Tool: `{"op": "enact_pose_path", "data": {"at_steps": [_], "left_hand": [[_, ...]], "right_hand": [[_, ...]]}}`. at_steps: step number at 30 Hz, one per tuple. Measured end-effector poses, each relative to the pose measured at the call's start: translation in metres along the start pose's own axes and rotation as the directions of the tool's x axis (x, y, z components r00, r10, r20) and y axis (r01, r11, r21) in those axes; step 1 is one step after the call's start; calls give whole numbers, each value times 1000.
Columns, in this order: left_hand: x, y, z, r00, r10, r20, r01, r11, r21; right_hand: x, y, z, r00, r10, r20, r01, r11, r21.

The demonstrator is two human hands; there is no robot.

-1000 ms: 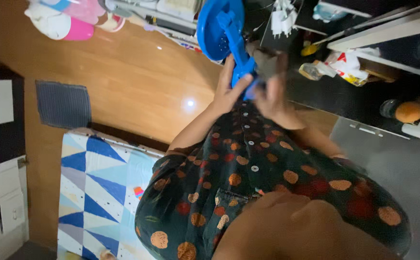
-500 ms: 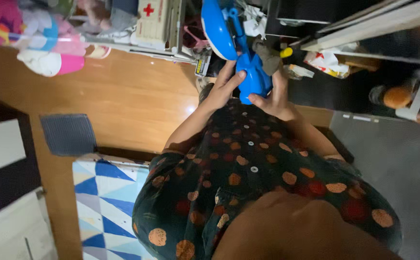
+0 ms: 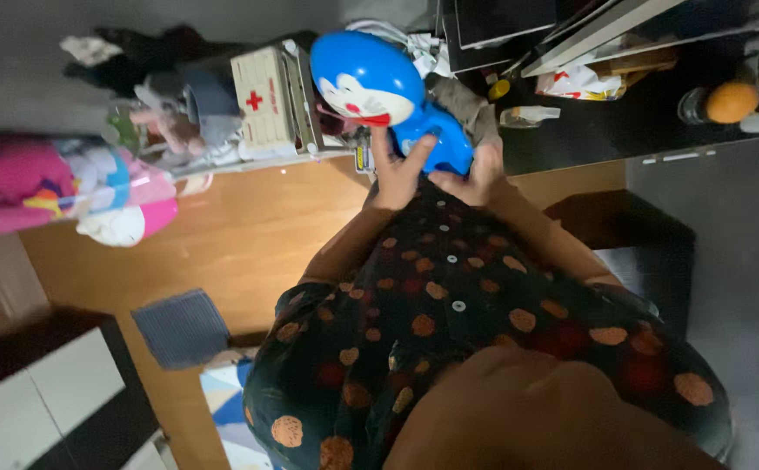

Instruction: The person wipes a cluttered shelf surface with a cloth, then picks up and wipes two small figurines before placing them back on the shelf.

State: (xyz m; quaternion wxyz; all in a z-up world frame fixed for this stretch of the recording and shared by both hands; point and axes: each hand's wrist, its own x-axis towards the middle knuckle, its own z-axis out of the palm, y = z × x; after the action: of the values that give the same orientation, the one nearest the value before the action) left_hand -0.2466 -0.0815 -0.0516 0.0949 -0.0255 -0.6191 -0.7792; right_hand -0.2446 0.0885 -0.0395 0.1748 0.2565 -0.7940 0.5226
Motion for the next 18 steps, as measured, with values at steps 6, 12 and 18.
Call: {"op": "enact_pose_path", "data": {"at_steps": [6,12,18], "left_hand": [[38,35,-31,932,-71,355,54,997,58],[65,32,-43,893,-54,446,70,997,-18],[75,-5,-39,808,236,540,-295,955,23]], "right_hand": [[-23,4,14,874,478,82,-485,856,181],[-8,-9,30,933,219,-287,-236,971,-27],[-44,49,85,631,744,-222,-609,651,453]]}}
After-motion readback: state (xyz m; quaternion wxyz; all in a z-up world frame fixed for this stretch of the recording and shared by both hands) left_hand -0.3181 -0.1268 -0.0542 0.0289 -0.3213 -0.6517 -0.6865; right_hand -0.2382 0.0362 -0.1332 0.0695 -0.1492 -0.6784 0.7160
